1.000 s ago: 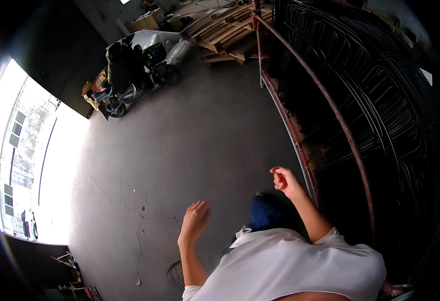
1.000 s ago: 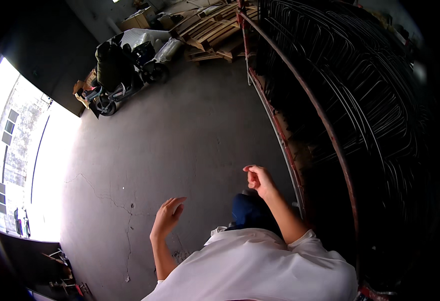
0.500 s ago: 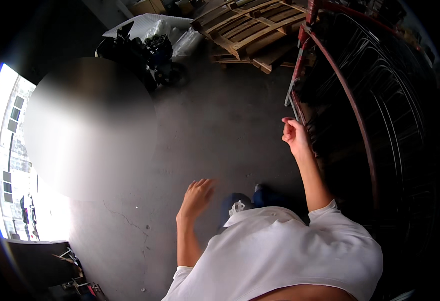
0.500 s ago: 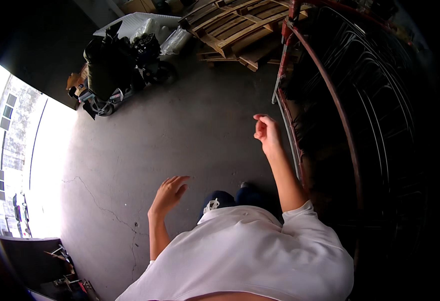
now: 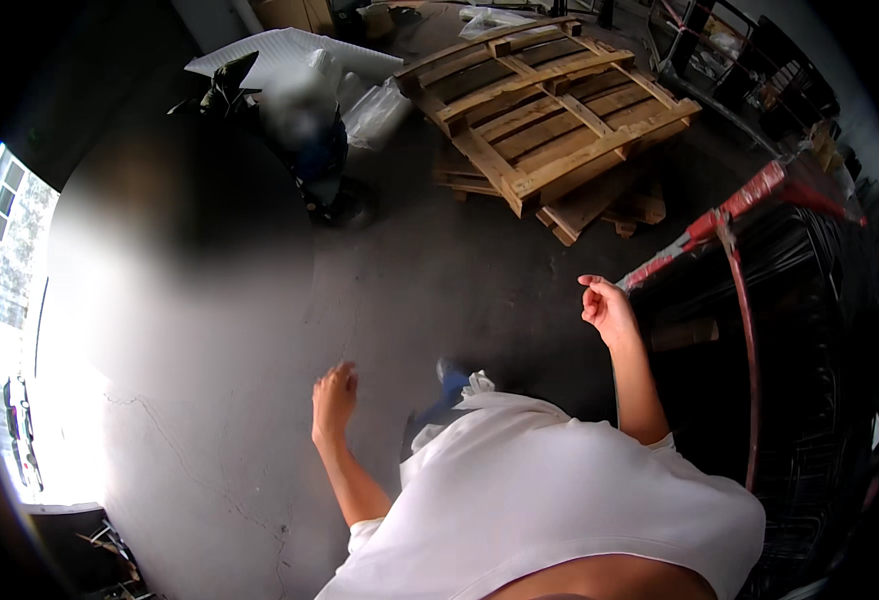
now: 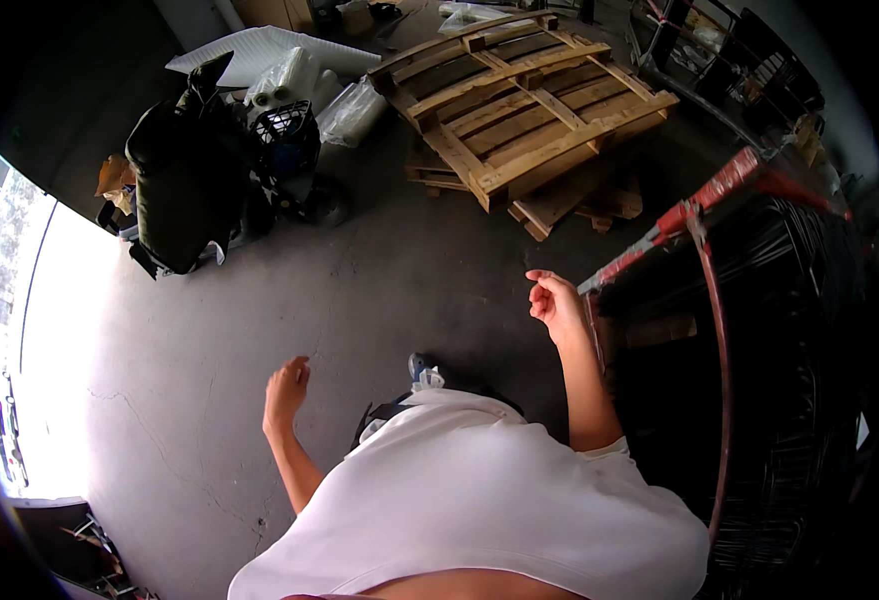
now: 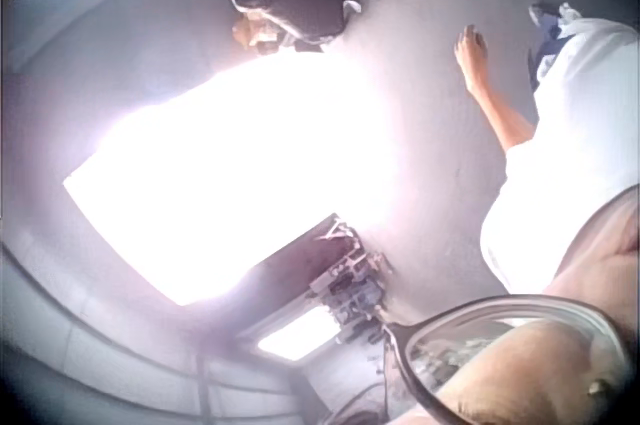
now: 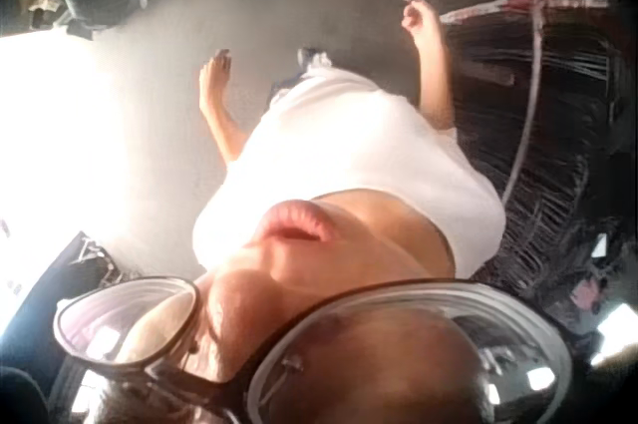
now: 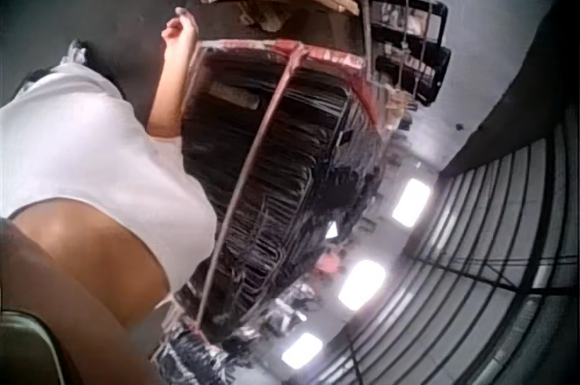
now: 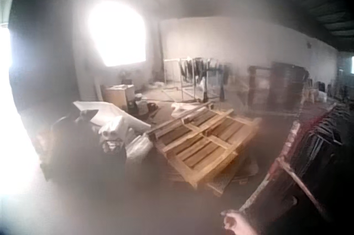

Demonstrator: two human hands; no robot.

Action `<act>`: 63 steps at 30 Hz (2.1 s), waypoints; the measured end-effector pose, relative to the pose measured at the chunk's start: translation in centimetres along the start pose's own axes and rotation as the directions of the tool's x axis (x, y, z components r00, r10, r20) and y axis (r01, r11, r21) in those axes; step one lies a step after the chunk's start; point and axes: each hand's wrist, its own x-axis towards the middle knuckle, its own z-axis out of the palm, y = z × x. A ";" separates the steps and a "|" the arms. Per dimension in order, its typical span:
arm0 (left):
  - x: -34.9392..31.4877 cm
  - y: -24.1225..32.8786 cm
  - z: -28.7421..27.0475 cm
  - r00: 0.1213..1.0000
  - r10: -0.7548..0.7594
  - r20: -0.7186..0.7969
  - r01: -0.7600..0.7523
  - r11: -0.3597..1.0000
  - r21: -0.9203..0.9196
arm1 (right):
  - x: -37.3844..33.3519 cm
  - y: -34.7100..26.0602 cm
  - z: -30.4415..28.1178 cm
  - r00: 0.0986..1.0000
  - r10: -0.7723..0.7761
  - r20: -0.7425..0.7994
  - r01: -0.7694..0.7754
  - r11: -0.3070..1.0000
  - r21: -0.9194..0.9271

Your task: The person picks up black plastic chair frames from a rack and stacks them onto a pallet. They handle the frames one by one, placing them carefully on top of a growing pile of wrapped parts. The task involves repetitive lifting and stacking of the furniture components.

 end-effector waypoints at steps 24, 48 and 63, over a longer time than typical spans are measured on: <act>84.6 10.0 -14.5 0.937 0.347 0.048 -0.346 0.938 -0.032 | 77.5 -17.3 27.1 0.999 -0.025 -0.046 0.028 0.997 0.078; 131.7 13.3 -28.9 0.826 0.526 -0.204 -0.561 0.730 -0.391 | 117.3 -33.3 53.5 0.988 -0.143 -0.064 0.141 0.989 -0.033; 150.3 14.4 -28.8 0.964 0.076 -0.253 -0.203 0.827 -0.523 | 141.9 -40.9 59.8 0.991 -0.070 0.115 0.071 0.997 -0.011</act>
